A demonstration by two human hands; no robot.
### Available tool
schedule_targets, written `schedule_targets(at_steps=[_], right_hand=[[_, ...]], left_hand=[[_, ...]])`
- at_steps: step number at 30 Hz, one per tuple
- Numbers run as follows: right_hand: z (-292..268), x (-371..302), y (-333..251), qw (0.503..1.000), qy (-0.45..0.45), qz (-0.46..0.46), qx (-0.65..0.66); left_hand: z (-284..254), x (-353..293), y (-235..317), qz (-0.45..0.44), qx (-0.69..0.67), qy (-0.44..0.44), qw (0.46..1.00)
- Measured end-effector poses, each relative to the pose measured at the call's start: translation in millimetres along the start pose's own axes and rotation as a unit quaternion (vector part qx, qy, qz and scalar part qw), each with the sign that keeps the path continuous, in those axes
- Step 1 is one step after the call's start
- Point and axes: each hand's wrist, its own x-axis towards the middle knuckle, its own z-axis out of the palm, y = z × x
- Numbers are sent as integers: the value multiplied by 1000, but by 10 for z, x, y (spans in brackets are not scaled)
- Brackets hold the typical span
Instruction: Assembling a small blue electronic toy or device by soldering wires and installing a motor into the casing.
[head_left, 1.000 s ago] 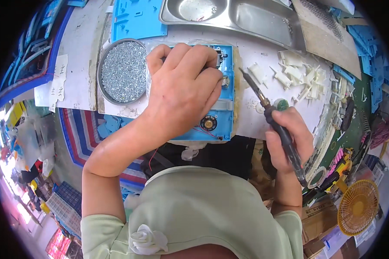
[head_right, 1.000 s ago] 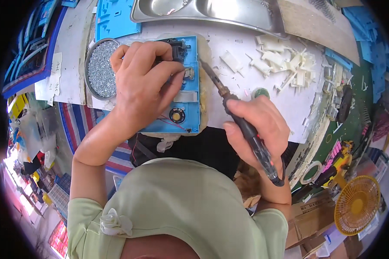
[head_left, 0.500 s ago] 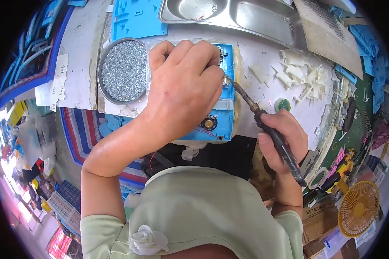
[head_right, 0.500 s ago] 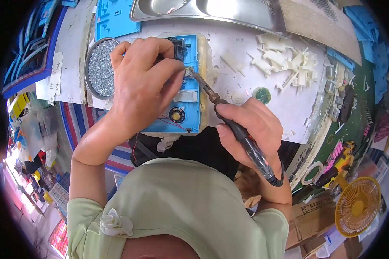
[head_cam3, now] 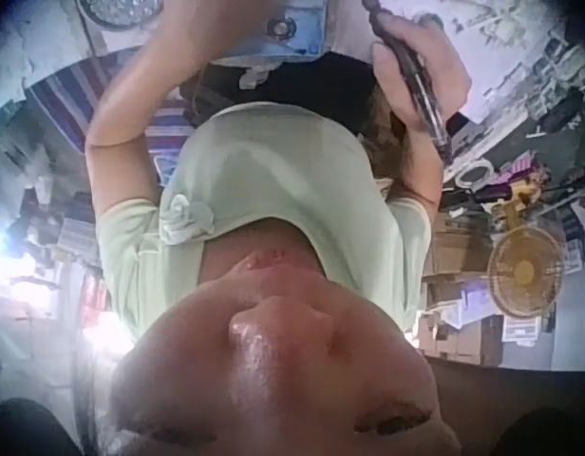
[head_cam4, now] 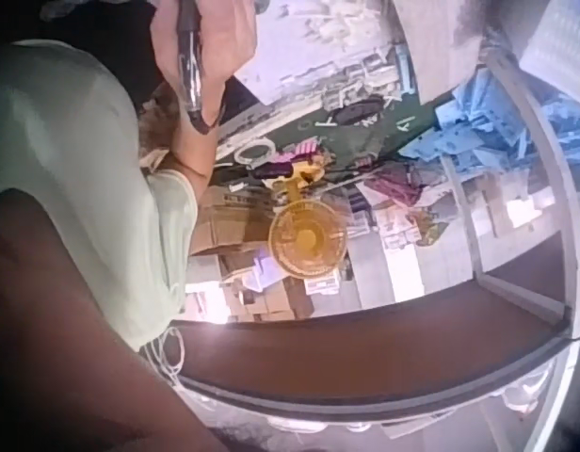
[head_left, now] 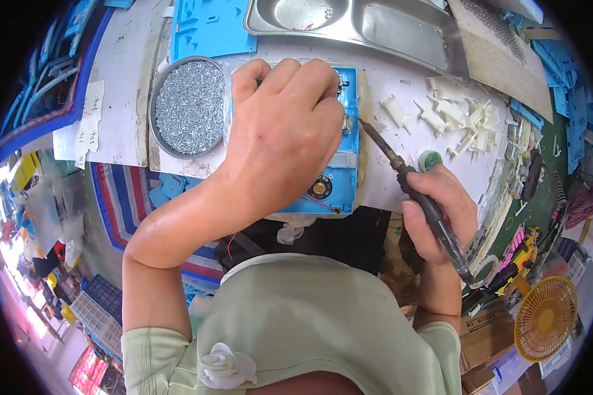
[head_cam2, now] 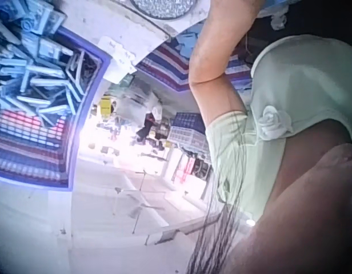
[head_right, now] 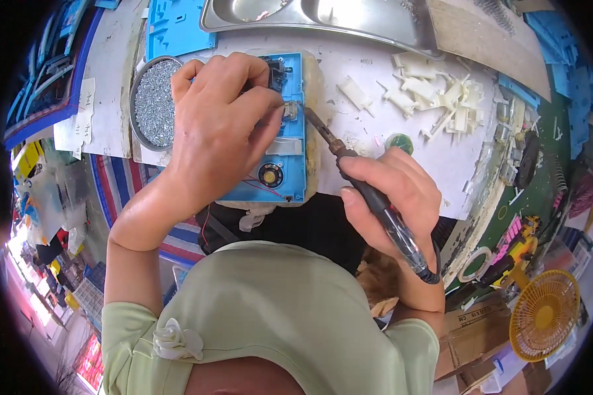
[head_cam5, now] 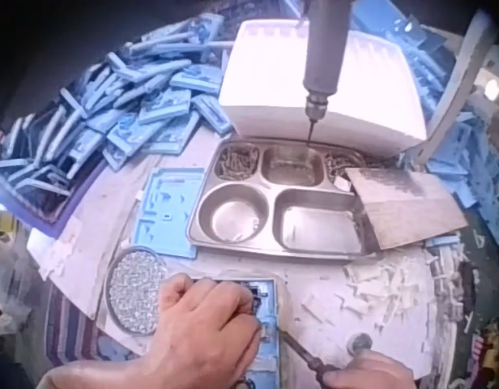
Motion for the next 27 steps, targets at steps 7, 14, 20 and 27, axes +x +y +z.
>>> schedule_targets(at_steps=[7,14,20,27], right_hand=[[6,-25,-9,1000,14,-5,4],[44,56,-27,1000,-17,4,-11],[13,1,2,996,-1,73,48],[-6,-82,44,989,42,90,108]], left_hand=[[-20,8,16,-3,3,-6,1000],[-20,11,15,-4,2,-7,1000],[-19,-1,9,-2,5,-7,1000],[-15,4,5,0,5,-7,1000]])
